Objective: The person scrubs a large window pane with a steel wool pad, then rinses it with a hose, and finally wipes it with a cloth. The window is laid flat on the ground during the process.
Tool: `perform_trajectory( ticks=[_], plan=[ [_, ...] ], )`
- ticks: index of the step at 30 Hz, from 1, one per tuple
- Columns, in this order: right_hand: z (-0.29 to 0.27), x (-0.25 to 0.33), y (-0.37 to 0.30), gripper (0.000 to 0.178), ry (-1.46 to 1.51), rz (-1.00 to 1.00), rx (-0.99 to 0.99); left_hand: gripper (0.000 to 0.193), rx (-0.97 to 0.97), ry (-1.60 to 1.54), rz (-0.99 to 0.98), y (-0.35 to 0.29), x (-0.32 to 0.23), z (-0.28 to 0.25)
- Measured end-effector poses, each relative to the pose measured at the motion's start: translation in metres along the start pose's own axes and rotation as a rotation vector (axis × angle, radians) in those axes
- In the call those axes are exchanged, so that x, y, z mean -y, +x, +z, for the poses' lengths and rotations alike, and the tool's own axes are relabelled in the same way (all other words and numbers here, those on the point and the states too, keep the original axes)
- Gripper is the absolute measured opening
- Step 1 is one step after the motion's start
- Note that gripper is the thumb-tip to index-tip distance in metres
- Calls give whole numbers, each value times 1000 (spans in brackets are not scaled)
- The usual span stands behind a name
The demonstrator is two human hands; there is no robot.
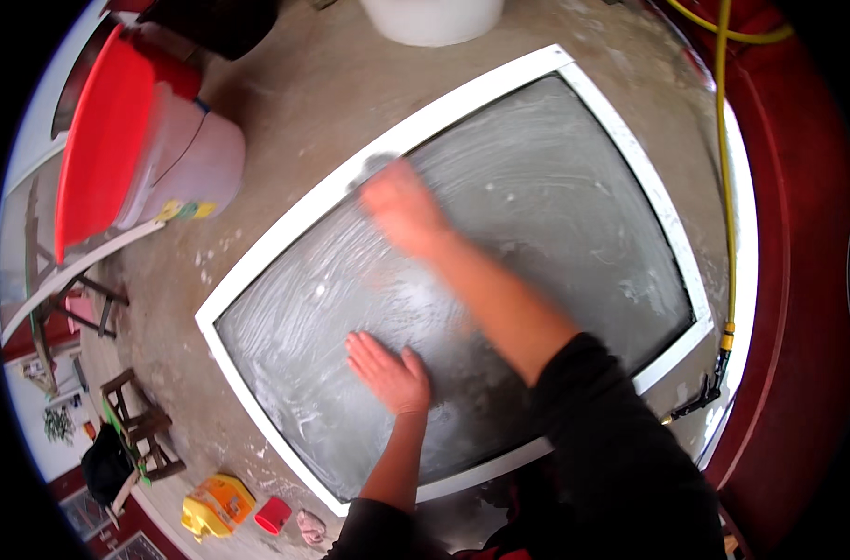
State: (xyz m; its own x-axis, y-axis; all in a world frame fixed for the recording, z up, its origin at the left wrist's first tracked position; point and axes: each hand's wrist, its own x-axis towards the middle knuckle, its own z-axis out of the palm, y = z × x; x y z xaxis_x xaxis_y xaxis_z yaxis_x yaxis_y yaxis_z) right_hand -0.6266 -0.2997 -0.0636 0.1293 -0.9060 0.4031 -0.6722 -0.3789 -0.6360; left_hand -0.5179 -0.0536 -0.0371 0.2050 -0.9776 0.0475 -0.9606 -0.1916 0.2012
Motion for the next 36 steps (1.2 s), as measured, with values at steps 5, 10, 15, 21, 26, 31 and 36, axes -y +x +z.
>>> perform_trajectory(
  ticks=[5, 10, 15, 21, 26, 31, 36],
  plan=[
    [-189, -182, 11, 18, -729, 255, -62, 75, 3, -25, 35, 0, -14, -1],
    [-248, -183, -61, 23, -832, 157, -29, 76, -25, -26, 50, 1, -10, 2],
    [-257, -147, -132, 23, -768, 241, -134, 71, -28, 31, 22, 0, -4, -3],
    [-213, -213, 33, 12, -903, 276, -90, 68, -50, 29, 99, 3, -17, 10],
    [-220, -185, -28, 21, -719, 118, -78, 73, -44, 44, 43, 3, 1, 1],
    [-225, -184, -50, 19, -802, 149, -119, 74, 1, 50, 29, 0, -5, -4],
    [-175, -182, 29, 19, -941, 408, -99, 74, -10, 13, 76, -1, -13, 7]
  ],
)
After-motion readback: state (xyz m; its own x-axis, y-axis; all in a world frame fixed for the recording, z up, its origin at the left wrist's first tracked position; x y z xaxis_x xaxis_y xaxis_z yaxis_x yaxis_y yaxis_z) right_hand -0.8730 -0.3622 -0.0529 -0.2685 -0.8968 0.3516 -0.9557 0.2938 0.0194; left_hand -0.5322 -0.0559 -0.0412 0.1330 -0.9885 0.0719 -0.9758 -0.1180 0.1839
